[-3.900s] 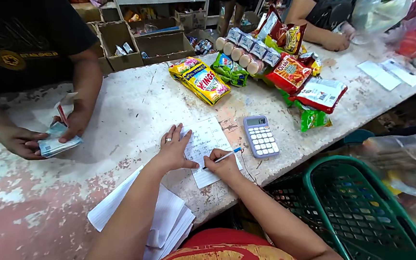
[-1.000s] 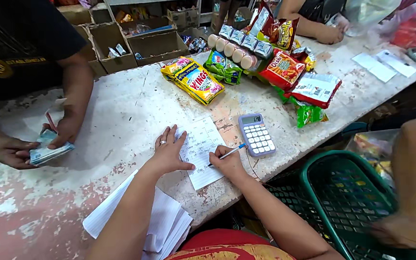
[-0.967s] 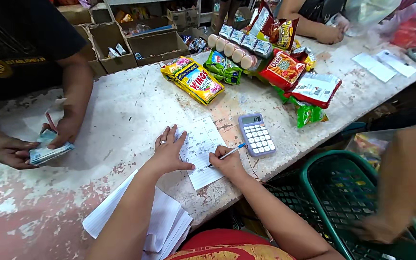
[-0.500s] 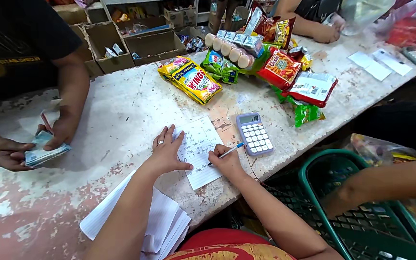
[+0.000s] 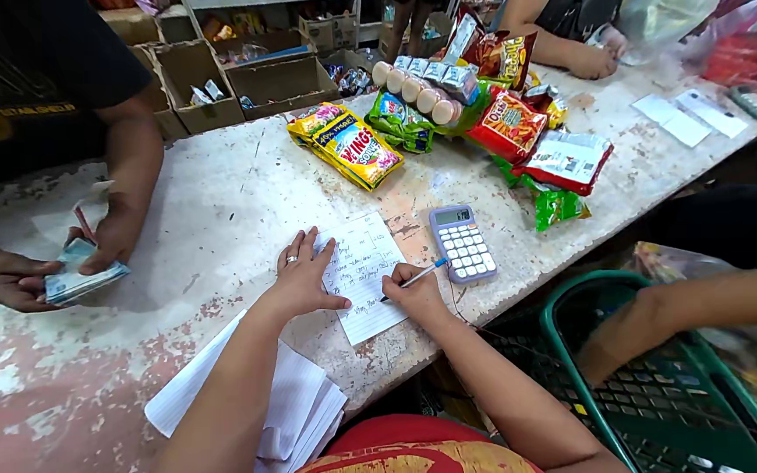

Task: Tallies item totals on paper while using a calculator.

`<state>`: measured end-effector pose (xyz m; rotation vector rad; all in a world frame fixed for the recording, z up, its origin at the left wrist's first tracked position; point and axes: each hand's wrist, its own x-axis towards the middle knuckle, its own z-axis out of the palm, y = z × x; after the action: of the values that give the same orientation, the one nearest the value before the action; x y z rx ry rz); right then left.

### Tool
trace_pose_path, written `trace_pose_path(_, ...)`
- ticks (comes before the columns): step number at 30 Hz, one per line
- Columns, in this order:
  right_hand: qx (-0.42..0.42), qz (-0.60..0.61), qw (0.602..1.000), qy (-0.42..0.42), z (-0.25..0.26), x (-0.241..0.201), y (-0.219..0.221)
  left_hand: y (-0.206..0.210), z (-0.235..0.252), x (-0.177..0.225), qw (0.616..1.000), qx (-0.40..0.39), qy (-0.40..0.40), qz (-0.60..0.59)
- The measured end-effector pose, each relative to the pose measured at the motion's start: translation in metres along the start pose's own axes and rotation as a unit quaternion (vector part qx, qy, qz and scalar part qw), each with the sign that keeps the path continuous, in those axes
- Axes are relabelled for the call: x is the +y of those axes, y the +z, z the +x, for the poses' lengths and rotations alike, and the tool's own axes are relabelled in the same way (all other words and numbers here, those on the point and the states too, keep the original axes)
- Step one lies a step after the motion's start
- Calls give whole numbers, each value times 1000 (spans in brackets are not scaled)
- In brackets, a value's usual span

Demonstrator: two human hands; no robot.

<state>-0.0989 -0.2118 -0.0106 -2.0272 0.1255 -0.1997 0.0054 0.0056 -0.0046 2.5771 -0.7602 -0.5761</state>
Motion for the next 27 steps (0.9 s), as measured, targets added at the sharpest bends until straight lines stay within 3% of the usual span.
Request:
trace_pose_path(5, 32, 40, 998, 27, 3, 1, -10, -2, 0, 1, 1000, -5, -5, -2)
trace_pose_path(12, 17, 28, 999, -2, 1, 7, -9, -1, 1, 0, 1000, -3, -1, -1)
trace_pose_path(27, 31, 53, 998, 18, 3, 4, -10, 0, -1, -2, 1000, 4, 6, -11)
